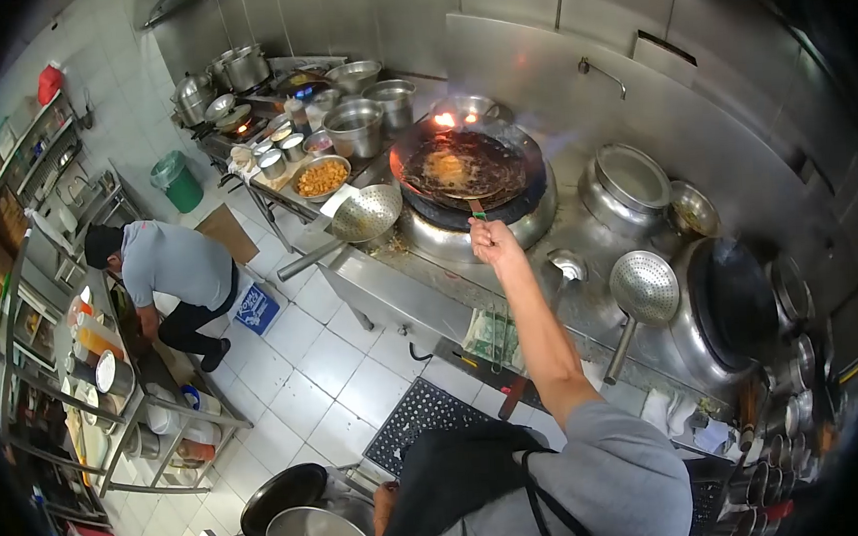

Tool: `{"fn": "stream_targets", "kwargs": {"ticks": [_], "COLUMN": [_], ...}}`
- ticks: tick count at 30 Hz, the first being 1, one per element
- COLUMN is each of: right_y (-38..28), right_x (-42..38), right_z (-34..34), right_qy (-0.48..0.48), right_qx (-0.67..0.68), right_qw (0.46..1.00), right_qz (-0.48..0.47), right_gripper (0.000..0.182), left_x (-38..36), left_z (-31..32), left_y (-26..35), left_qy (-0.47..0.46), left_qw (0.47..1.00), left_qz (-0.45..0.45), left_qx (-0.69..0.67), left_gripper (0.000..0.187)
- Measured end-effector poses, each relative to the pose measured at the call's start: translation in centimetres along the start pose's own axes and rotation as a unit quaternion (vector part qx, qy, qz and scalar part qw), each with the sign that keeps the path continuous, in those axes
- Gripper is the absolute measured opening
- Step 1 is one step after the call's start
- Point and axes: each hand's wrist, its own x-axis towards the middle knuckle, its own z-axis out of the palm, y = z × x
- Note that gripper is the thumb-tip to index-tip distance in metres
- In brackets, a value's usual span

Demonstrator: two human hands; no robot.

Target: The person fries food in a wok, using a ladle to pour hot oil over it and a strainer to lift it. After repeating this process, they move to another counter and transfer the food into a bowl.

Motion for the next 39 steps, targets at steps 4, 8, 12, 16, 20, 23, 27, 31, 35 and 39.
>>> {"fn": "stream_targets", "kwargs": {"ticks": [4,8,12,16,20,23,27,31,35,39], "right_y": [0.7,2.2,2.8,4.3,10.1,13.2,15.1,14.7,10.6,9.8], "right_x": [0.9,-3.1,-10.2,-16.6,-21.5,-22.2,-20.8,-20.0,-22.7,-25.2], "right_z": [-1.3,-1.5,-5.6,-13.1,-17.6,-18.7,-22.4,-23.2,-18.3,-13.3], "right_qy": [-0.015,-0.035,0.012,0.133,0.225,0.289,0.324,0.427,0.400,0.348], "right_qx": [-0.020,-0.089,-0.298,-0.620,-0.799,-0.804,-0.741,-0.539,-0.464,-0.467], "right_qw": [0.998,0.994,0.937,0.734,0.466,0.436,0.511,0.683,0.762,0.776], "right_qz": [-0.050,-0.055,-0.183,-0.245,-0.307,-0.284,-0.292,-0.248,-0.210,-0.244], "right_gripper": [0.015,0.037,0.041,0.025,0.032,0.041,0.045,0.033,0.020,0.018], "left_x": [-1.7,0.2,-1.1,-1.5,-0.2,1.6,3.4,3.3,6.8,9.4], "left_z": [-1.1,1.7,1.2,2.6,6.0,8.2,7.7,1.5,3.3,4.9], "left_y": [1.5,-3.9,-3.1,-3.7,-9.8,-13.6,-14.7,-8.0,-9.7,-12.2], "left_qy": [0.005,0.044,-0.032,-0.018,-0.052,-0.089,-0.121,-0.079,-0.085,-0.075], "left_qw": [1.000,0.999,0.998,0.992,0.993,0.992,0.991,0.982,0.982,0.988], "left_qz": [-0.013,0.024,-0.015,-0.045,-0.055,-0.068,-0.044,0.147,-0.074,-0.060], "left_qx": [-0.004,0.003,-0.050,-0.113,-0.085,-0.053,-0.021,0.093,-0.149,-0.117], "left_gripper": [0.025,0.026,0.026,0.025,0.025,0.025,0.026,0.027,0.024,0.025]}}
